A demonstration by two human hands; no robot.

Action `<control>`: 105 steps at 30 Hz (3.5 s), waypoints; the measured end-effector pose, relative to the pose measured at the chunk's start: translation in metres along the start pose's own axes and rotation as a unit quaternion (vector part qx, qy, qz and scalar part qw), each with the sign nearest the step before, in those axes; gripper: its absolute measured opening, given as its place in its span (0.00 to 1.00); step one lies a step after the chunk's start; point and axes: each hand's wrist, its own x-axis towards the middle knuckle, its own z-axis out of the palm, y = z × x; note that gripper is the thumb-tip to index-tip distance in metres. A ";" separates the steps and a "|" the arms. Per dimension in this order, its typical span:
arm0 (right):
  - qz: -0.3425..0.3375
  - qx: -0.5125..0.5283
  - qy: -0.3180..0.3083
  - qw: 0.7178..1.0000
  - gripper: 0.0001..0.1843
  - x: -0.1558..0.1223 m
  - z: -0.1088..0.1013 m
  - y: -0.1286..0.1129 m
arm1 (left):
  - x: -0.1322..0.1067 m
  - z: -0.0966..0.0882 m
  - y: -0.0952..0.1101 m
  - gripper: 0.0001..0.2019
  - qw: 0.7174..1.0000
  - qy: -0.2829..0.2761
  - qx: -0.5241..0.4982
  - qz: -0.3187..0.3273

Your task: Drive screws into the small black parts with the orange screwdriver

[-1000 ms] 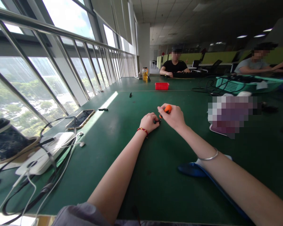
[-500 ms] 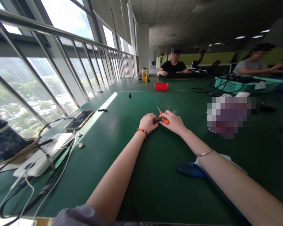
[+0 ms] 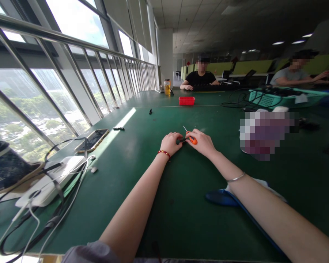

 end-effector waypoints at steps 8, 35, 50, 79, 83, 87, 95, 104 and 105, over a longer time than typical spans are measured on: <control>0.009 0.006 0.118 0.993 0.09 -0.003 -0.009 -0.010 | -0.010 -0.011 0.007 0.13 0.991 0.133 0.018 0.003; 0.130 0.065 0.149 0.978 0.08 -0.002 -0.005 0.012 | -0.003 0.001 -0.003 0.03 0.998 -0.010 -0.061 0.019; 0.115 0.081 0.116 0.983 0.07 -0.002 -0.003 0.014 | -0.014 -0.030 -0.025 0.08 0.992 0.003 0.004 -0.129; 0.078 0.070 0.060 0.993 0.08 -0.001 -0.001 0.009 | -0.083 -0.156 -0.166 0.17 0.908 -0.008 0.157 -0.388; 0.077 0.077 0.053 0.993 0.07 -0.001 -0.001 0.009 | -0.083 -0.151 -0.169 0.17 0.912 -0.006 0.158 -0.378; 0.079 0.073 0.051 0.993 0.08 -0.001 0.000 0.010 | -0.084 -0.152 -0.175 0.16 0.913 -0.012 0.155 -0.377; 0.077 0.071 0.055 0.993 0.08 -0.001 0.001 0.010 | -0.082 -0.154 -0.174 0.15 0.917 -0.020 0.145 -0.371; 0.073 0.074 0.053 0.993 0.07 -0.002 0.001 0.009 | -0.080 -0.157 -0.172 0.16 0.918 0.021 0.119 -0.377; 0.073 0.074 0.051 0.993 0.07 -0.002 0.001 0.009 | -0.080 -0.159 -0.172 0.16 0.915 0.041 0.119 -0.383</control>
